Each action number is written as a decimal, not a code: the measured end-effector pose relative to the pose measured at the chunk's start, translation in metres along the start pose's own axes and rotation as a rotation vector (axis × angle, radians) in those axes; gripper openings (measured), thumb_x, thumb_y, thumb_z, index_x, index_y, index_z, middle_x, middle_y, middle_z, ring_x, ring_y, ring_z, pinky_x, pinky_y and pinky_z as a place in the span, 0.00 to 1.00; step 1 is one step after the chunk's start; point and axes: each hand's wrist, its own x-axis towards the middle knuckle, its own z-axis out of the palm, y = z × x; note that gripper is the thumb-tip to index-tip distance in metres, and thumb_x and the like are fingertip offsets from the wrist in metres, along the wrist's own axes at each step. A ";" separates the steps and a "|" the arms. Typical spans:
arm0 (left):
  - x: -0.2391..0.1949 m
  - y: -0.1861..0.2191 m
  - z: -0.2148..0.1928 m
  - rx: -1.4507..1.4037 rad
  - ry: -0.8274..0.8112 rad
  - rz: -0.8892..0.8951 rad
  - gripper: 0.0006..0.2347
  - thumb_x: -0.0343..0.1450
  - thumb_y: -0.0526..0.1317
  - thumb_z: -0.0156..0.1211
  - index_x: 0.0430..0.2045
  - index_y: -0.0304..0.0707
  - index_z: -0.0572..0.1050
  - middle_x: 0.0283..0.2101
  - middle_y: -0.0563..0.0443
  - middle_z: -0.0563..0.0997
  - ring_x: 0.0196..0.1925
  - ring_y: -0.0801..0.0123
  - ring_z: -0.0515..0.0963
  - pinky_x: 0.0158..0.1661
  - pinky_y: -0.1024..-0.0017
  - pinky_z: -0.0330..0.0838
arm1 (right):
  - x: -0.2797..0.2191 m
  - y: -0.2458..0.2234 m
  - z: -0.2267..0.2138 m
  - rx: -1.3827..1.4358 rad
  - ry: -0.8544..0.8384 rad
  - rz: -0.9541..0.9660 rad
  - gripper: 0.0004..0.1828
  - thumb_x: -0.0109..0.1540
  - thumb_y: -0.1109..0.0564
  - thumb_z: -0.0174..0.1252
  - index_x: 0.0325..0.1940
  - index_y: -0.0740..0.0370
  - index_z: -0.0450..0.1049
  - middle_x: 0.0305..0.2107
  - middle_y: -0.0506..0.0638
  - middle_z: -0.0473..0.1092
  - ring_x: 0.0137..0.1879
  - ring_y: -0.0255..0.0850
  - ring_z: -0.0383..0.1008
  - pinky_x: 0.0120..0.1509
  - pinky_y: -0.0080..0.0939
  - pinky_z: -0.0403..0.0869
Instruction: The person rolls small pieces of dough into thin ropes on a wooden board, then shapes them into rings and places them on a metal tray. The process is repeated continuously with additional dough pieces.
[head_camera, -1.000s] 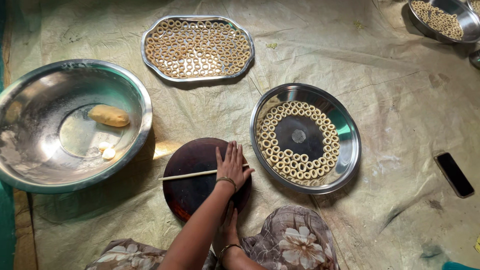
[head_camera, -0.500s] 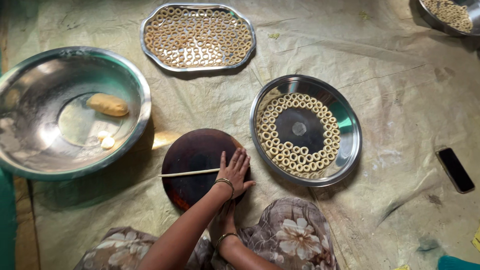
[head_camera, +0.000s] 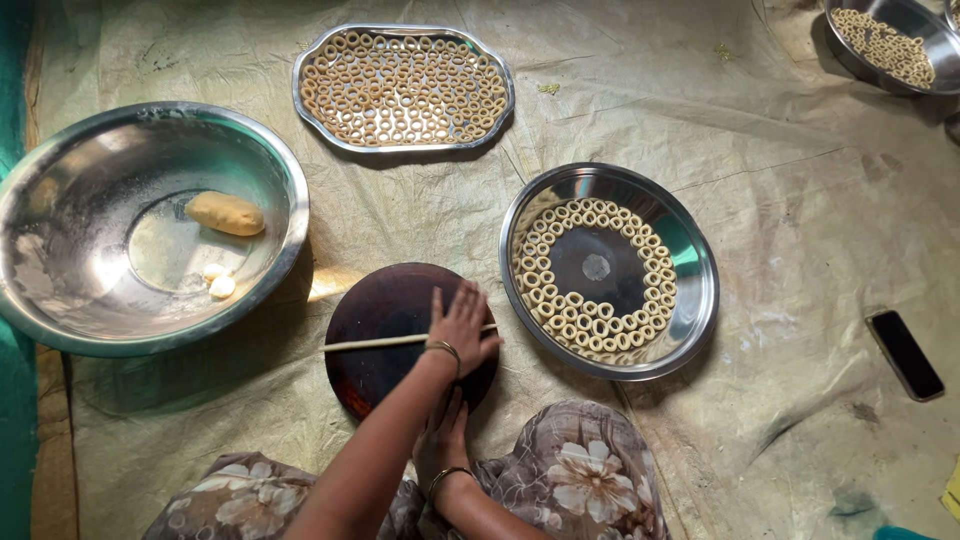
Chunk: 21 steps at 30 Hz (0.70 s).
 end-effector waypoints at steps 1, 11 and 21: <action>0.004 -0.006 0.000 -0.054 0.041 -0.052 0.38 0.74 0.67 0.24 0.74 0.40 0.37 0.79 0.48 0.35 0.79 0.62 0.27 0.69 0.39 0.22 | -0.002 0.002 -0.005 0.058 0.006 -0.011 0.38 0.66 0.47 0.46 0.74 0.76 0.51 0.69 0.83 0.45 0.73 0.82 0.44 0.71 0.77 0.49; -0.056 -0.038 0.021 -0.043 0.052 -0.052 0.31 0.76 0.61 0.36 0.74 0.51 0.46 0.78 0.46 0.39 0.79 0.57 0.30 0.69 0.35 0.28 | 0.003 0.020 -0.049 0.087 -0.144 -0.048 0.37 0.68 0.50 0.46 0.75 0.77 0.49 0.68 0.86 0.42 0.75 0.80 0.39 0.74 0.71 0.45; -0.069 -0.030 0.056 -0.186 0.466 -0.018 0.20 0.68 0.46 0.64 0.54 0.42 0.75 0.67 0.42 0.67 0.76 0.49 0.52 0.68 0.41 0.49 | 0.031 0.125 -0.040 0.771 0.338 0.282 0.14 0.61 0.55 0.63 0.52 0.54 0.80 0.49 0.52 0.74 0.53 0.48 0.76 0.59 0.47 0.75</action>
